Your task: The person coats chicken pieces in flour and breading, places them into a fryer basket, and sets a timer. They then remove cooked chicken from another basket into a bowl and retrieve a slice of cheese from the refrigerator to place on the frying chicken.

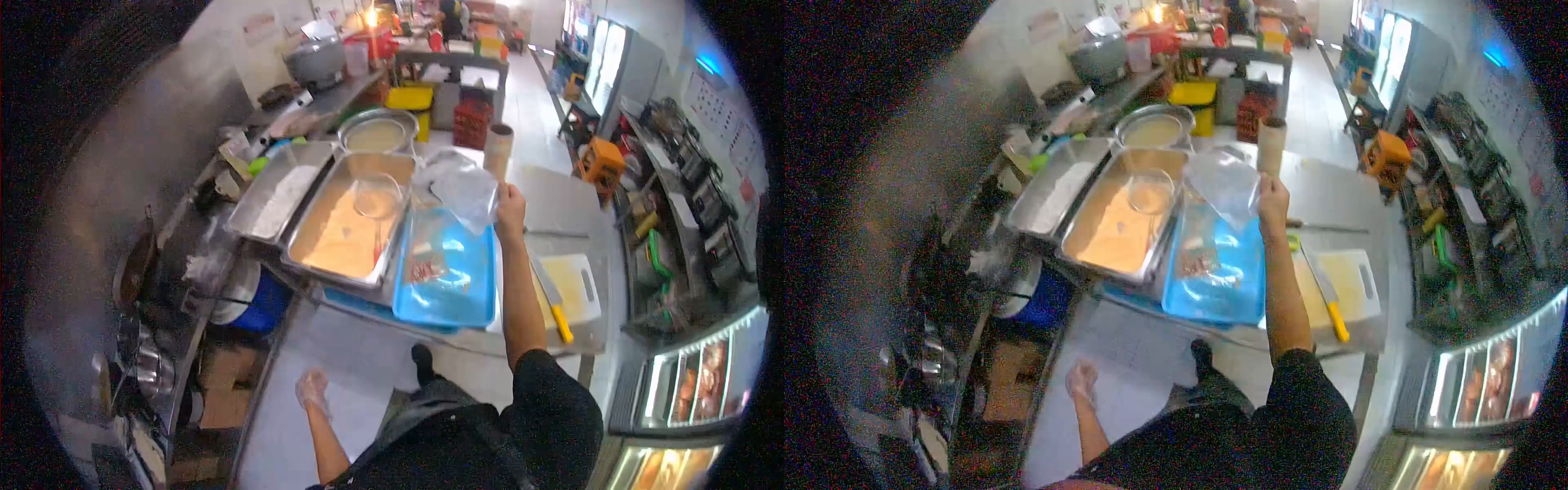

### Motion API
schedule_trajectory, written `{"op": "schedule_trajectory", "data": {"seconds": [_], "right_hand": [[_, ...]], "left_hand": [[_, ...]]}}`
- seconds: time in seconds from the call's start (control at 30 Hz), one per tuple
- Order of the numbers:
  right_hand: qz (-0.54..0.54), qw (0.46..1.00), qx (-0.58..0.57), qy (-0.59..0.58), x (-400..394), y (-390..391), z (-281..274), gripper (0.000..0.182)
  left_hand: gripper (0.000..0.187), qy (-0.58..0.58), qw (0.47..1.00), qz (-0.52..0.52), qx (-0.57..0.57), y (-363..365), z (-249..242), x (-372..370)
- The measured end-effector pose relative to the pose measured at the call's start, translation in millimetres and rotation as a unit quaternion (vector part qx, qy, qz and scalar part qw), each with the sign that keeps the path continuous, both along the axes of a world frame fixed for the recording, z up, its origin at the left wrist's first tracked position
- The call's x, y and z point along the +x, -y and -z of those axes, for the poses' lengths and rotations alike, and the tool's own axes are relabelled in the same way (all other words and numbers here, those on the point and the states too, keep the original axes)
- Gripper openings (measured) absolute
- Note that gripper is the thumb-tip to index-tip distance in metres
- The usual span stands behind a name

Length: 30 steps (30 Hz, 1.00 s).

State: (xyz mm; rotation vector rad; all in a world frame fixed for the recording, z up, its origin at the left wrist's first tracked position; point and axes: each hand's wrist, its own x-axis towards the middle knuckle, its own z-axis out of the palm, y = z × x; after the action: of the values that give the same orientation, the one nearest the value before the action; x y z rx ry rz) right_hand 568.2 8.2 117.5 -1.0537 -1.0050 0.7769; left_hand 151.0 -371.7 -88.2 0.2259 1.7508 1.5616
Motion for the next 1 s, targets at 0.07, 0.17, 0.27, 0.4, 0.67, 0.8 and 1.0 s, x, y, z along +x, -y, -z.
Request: {"op": "schedule_trajectory", "data": {"seconds": [0.07, 0.17, 0.27, 0.4, 0.67, 0.8, 1.0], "right_hand": [[-0.012, 0.997, -0.04, -0.062, 7, 36, -5, 0.033], [0.025, 0.999, -0.023, -0.031, 18, 77, -16, 0.032], [-0.005, 1.0, -0.026, 0.0, 25, 107, 14, 0.031], [-0.017, 0.983, -0.123, 0.138, 5, 186, 13, 0.029], [-0.147, 0.977, -0.147, 0.05, 41, 264, 85, 0.016], [-0.189, 0.973, -0.115, 0.072, 69, 266, 88, 0.022], [-0.282, 0.934, -0.161, 0.148, 109, 249, 85, 0.022]], "left_hand": [[0.025, 0.077, 0.995, 0.043, 0.052, -10, -10, 13], [0.025, 0.106, 0.987, 0.07, 0.094, -41, -59, 66], [0.029, 0.04, 0.973, 0.173, 0.146, -63, -95, 126], [0.034, 0.054, 0.932, 0.287, 0.214, -82, -122, 200], [0.019, -0.015, 0.937, 0.287, 0.2, -96, -122, 293], [0.012, 0.022, 0.96, 0.255, 0.115, -95, -105, 314], [0.015, 0.05, 0.969, 0.215, 0.11, -85, -106, 340]]}}
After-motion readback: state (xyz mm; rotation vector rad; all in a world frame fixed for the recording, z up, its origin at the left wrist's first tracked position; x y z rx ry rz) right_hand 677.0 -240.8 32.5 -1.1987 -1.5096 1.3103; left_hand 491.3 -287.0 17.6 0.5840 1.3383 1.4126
